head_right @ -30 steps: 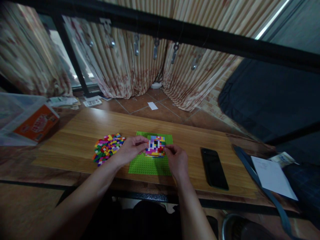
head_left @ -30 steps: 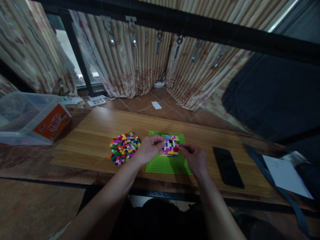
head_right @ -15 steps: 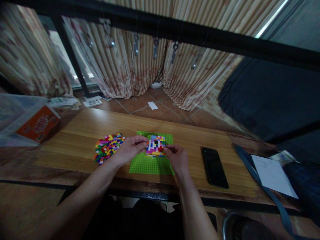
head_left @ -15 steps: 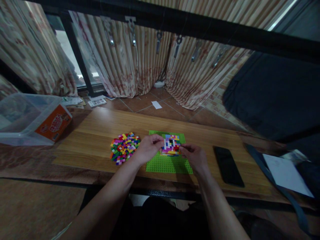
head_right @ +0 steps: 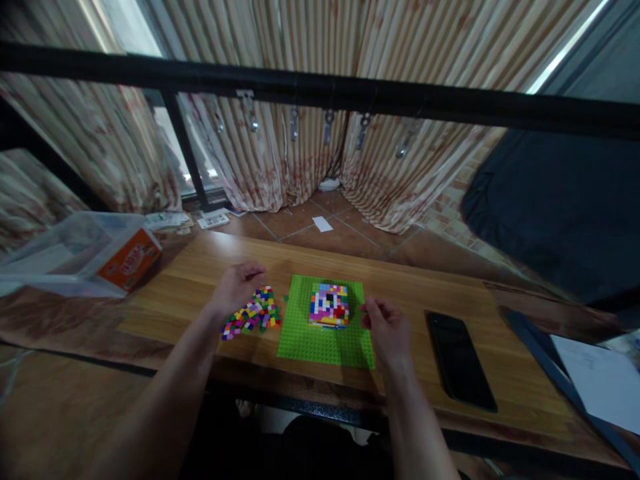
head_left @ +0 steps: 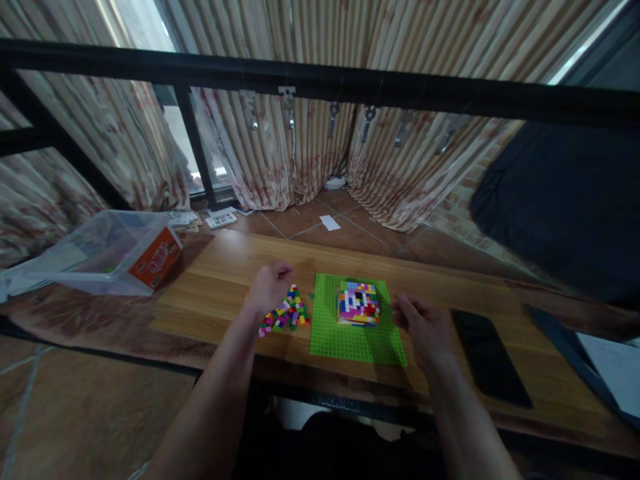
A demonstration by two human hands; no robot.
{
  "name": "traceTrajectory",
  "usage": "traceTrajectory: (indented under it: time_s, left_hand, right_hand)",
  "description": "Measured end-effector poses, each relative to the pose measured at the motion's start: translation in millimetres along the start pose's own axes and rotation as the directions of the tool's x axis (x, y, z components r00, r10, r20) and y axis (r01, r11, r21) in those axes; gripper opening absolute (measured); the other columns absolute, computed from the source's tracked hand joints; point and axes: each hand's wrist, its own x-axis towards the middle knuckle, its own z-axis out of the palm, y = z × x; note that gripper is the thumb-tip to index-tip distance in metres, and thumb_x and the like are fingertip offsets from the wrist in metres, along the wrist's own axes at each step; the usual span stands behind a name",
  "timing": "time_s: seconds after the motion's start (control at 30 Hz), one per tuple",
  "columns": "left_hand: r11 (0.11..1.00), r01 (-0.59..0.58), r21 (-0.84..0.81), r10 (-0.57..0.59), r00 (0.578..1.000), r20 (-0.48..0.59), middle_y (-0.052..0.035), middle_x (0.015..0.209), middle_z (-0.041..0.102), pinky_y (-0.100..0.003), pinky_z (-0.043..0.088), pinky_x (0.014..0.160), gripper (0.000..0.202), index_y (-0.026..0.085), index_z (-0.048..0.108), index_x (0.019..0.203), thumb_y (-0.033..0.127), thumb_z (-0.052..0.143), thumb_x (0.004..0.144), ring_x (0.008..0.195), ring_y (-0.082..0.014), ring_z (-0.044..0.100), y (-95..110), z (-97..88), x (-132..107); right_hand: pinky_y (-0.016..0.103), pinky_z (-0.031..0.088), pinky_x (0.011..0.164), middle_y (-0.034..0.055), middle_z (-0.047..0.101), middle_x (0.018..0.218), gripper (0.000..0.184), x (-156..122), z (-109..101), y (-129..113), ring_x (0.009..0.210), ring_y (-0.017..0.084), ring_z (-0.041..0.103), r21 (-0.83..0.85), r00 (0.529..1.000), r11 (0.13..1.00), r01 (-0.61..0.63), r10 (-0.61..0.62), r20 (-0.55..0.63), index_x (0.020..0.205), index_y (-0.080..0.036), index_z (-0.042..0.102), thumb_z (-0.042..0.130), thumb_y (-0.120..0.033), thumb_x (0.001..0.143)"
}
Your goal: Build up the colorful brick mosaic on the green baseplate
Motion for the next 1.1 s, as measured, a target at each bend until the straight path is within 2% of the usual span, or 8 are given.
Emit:
traceTrajectory:
  time_s: [0.17,0.23,0.33,0.47,0.57,0.83,0.97,1.1]
  left_hand:
    - [0.936,0.092,0.341,-0.083,0.996,-0.041,-0.0095,0.091,0.075,-0.03,0.051,0.077,0.025,0.015,0.073,0.093,0.016,0.052,0.079,0.084,-0.0217,0.067,-9,-23.6,4]
    - [0.884,0.152,0.443,-0.138,0.988,-0.066,-0.0114,0.097,0.075,-0.032,0.051,0.08,0.029,0.016,0.073,0.098,0.014,0.051,0.079,0.089,-0.0241,0.068,-12,-29.9,5]
    - [0.828,0.147,0.541,-0.154,0.988,-0.032,-0.0122,0.102,0.075,-0.032,0.049,0.085,0.033,0.017,0.073,0.102,0.011,0.051,0.079,0.096,-0.0249,0.067,-13,-32.5,5]
    - [0.808,0.014,0.589,-0.072,0.995,0.076,-0.0105,0.099,0.075,-0.031,0.048,0.091,0.029,0.018,0.074,0.098,0.016,0.051,0.082,0.097,-0.0227,0.067,-9,-23.4,4]
    - [0.751,-0.045,0.659,-0.044,0.992,0.118,-0.0123,0.097,0.074,-0.033,0.046,0.094,0.027,0.017,0.075,0.092,0.019,0.05,0.083,0.098,-0.0247,0.067,-5,-13.6,5]
    - [0.726,0.001,0.688,-0.08,0.993,0.083,-0.0152,0.101,0.073,-0.035,0.047,0.092,0.027,0.016,0.074,0.095,0.014,0.053,0.078,0.104,-0.0285,0.064,-5,-1.2,8]
    - [0.742,0.008,0.671,-0.084,0.993,0.08,-0.016,0.101,0.073,-0.038,0.047,0.09,0.03,0.016,0.071,0.101,0.013,0.054,0.077,0.106,-0.0303,0.063,-3,-0.5,6]
    - [0.78,-0.005,0.626,-0.067,0.994,0.09,-0.0136,0.096,0.073,-0.037,0.047,0.088,0.026,0.016,0.07,0.096,0.011,0.056,0.076,0.099,-0.0278,0.065,-1,-2.9,9]
  right_hand:
    - [0.024,0.044,0.05,0.0037,0.068,0.066,0.043,-4,4,-6,0.052,0.012,0.054,-0.087,0.999,0.996,0.035,-0.034,0.019,0.074,-0.016,0.071,0.078,-0.055,0.055]
    - [0.025,0.046,0.051,0.0041,0.069,0.068,0.043,-6,5,-8,0.054,0.013,0.056,-0.107,0.999,0.994,0.03,-0.029,0.015,0.076,-0.017,0.072,0.078,-0.054,0.055]
    - [0.026,0.048,0.053,0.0045,0.07,0.069,0.042,-7,6,-9,0.055,0.014,0.058,-0.134,1.0,0.991,0.025,-0.024,0.005,0.076,-0.017,0.072,0.077,-0.053,0.055]
    - [0.028,0.049,0.052,0.0049,0.071,0.069,0.039,-8,7,-9,0.055,0.015,0.059,-0.149,0.999,0.988,0.045,-0.044,0.01,0.076,-0.018,0.073,0.076,-0.051,0.056]
    - [0.027,0.049,0.052,0.005,0.071,0.069,0.036,-9,8,-7,0.055,0.015,0.059,-0.147,0.997,0.986,0.076,-0.074,0.021,0.076,-0.018,0.073,0.076,-0.048,0.058]
    - [0.026,0.047,0.051,0.0046,0.071,0.07,0.031,-8,8,-2,0.056,0.015,0.059,-0.195,0.994,0.976,0.095,-0.084,0.062,0.081,-0.019,0.073,0.073,-0.044,0.064]
    - [0.026,0.046,0.05,0.0046,0.07,0.068,0.033,-9,10,-5,0.053,0.014,0.057,-0.168,0.993,0.979,0.115,-0.108,0.055,0.079,-0.018,0.073,0.076,-0.046,0.062]
    - [0.026,0.046,0.052,0.0037,0.069,0.066,0.032,-11,12,-8,0.055,0.014,0.057,-0.141,0.993,0.983,0.117,-0.112,0.043,0.077,-0.017,0.073,0.076,-0.045,0.061]
